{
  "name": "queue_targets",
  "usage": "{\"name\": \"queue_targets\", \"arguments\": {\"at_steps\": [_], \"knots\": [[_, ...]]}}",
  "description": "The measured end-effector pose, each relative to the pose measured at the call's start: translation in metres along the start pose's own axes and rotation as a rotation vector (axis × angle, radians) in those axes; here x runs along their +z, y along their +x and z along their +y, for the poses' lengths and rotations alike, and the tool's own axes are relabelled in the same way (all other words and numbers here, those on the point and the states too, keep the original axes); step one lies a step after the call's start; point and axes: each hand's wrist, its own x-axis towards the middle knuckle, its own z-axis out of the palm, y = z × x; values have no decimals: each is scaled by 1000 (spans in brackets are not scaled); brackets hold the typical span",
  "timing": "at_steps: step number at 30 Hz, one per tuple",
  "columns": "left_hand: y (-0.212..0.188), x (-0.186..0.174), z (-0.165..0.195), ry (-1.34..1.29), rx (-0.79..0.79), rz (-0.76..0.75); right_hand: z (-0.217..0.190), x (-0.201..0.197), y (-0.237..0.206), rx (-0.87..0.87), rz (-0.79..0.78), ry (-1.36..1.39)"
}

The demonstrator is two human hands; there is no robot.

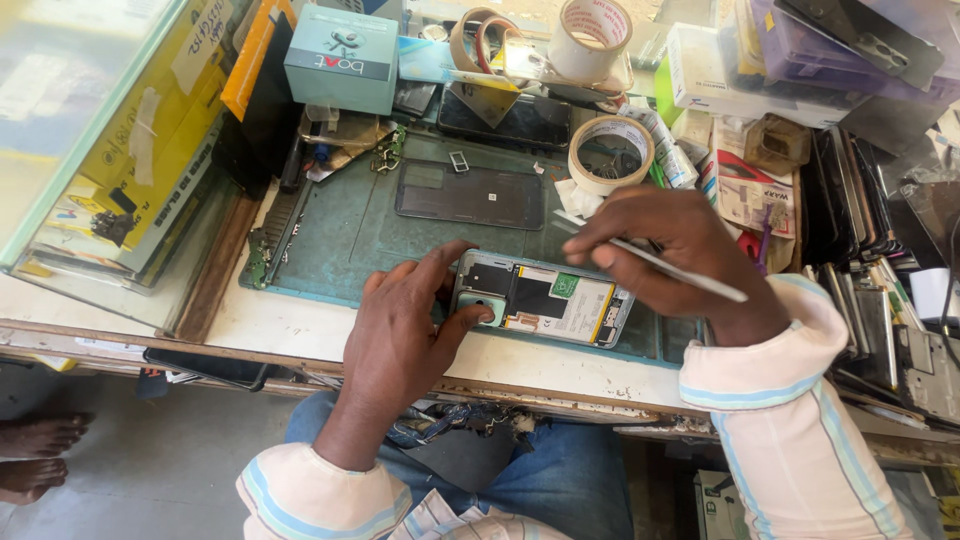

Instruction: The person uses tweezers to carefully remove small components and adhesive tape from the internal chassis of a disassembled smartphone. The hands manipulate the device on a cluttered workbench, focusing on the camera module area.

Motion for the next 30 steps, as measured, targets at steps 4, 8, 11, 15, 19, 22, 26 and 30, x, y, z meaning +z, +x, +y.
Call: {"name": "queue_targets", "arguments": {"at_steps": [4,8,11,15,19,22,26,30], "knots": [[1,1,0,-6,9,-3,-13,4,4,39,-41,-55],[0,1,0,0,-1,-11,-17,6,9,24,-16,-84],[0,0,0,-3,5,-5,-14,7,9,72,12,-74],[0,0,0,4,9,-2,-5,9,10,32,57,-74],[0,1,0,3,-1,-9,-2,16,9,8,54,-61],[0,2,-1,-4,18,0,-3,20,11,22,11,15],[-1,3,-2,-12,50,27,-6,27,10,91,-18,98],[-1,3,-1,-28,36,20,-7,28,10,142,-24,62]]}}
